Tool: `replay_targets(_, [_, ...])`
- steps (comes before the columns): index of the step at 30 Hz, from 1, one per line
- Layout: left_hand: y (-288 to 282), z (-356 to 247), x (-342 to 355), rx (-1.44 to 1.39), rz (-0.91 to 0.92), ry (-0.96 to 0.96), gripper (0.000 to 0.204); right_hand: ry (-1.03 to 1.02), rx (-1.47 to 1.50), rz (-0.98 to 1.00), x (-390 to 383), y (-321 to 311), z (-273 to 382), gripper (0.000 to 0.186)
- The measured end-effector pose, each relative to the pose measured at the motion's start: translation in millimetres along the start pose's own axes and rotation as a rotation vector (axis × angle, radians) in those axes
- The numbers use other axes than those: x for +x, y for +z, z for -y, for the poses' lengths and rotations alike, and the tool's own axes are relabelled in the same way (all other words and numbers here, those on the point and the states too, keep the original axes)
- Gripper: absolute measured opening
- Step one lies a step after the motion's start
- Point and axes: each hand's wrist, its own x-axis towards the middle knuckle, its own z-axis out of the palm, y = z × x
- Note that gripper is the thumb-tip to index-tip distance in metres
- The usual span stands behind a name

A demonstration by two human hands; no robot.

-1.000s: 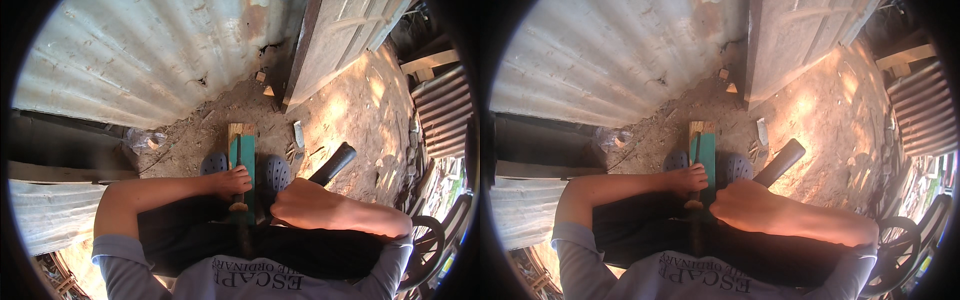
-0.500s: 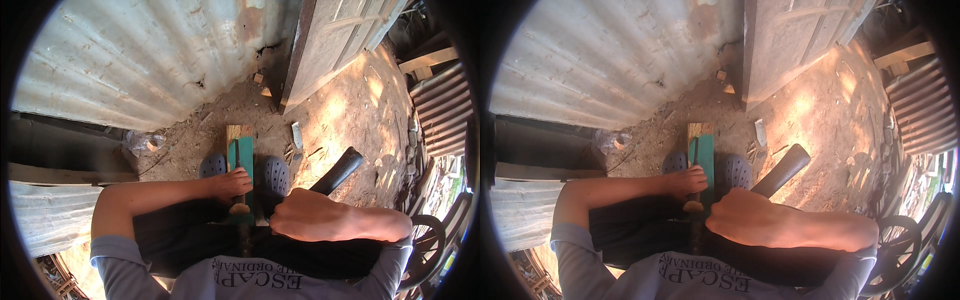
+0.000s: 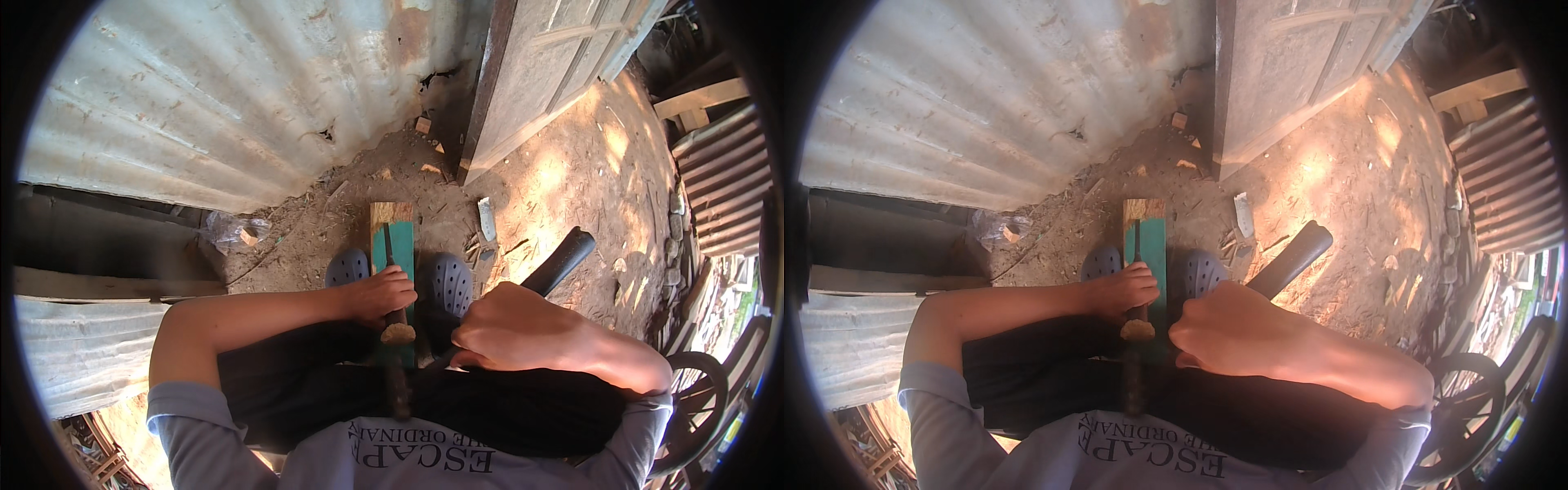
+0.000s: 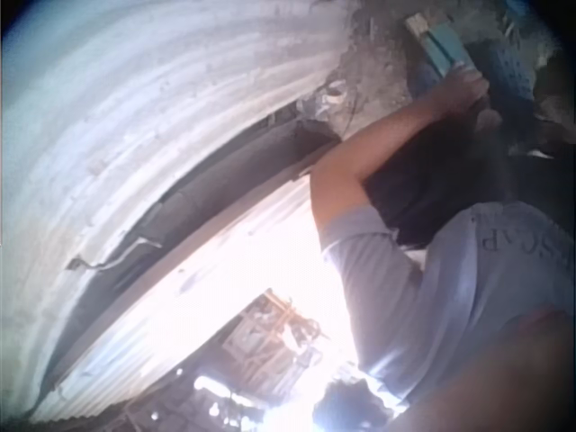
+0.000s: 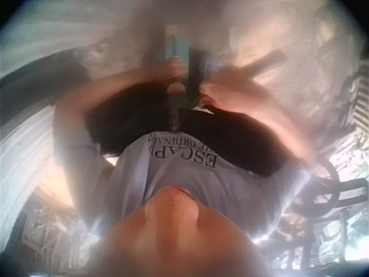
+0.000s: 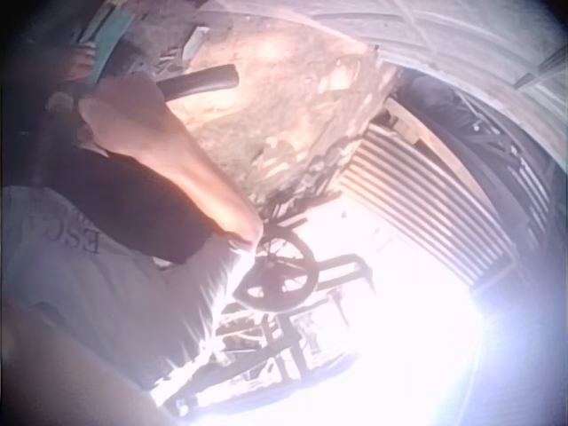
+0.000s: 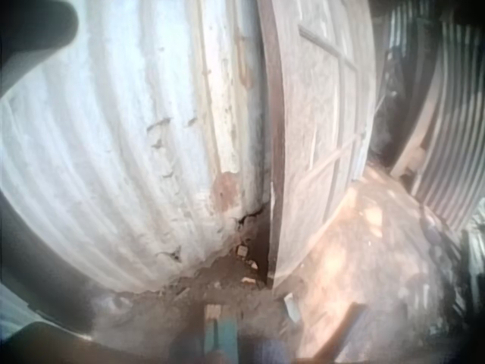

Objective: The person sits on the ground and uses a hammer and chisel to carve a small cylindrical piece of wood placed on a green board. They repeatedly strike the chisel to shape the wood, occasionally repositioning the piece.

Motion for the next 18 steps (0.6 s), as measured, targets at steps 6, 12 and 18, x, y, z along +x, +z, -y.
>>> replay_targets(6, [5.9, 7.8, -2.0, -0.016, -0.034, 0.033, 0.038, -0.043, -0.053, -0.008, -3.4, -2.6, 3.9, 0.014])
replay_targets(12, [6.7, 4.1, -5.5, 0.038, 0.023, 0.057, 0.039, -0.052, -0.116, 0.011, 1.5, 4.9, 8.8, 0.012])
replay_targets(18, [6.3, -5.8, -7.0, 0.028, 0.085, 0.041, 0.037, -0.076, -0.146, 0.054, -3.7, 1.0, 15.9, 0.012])
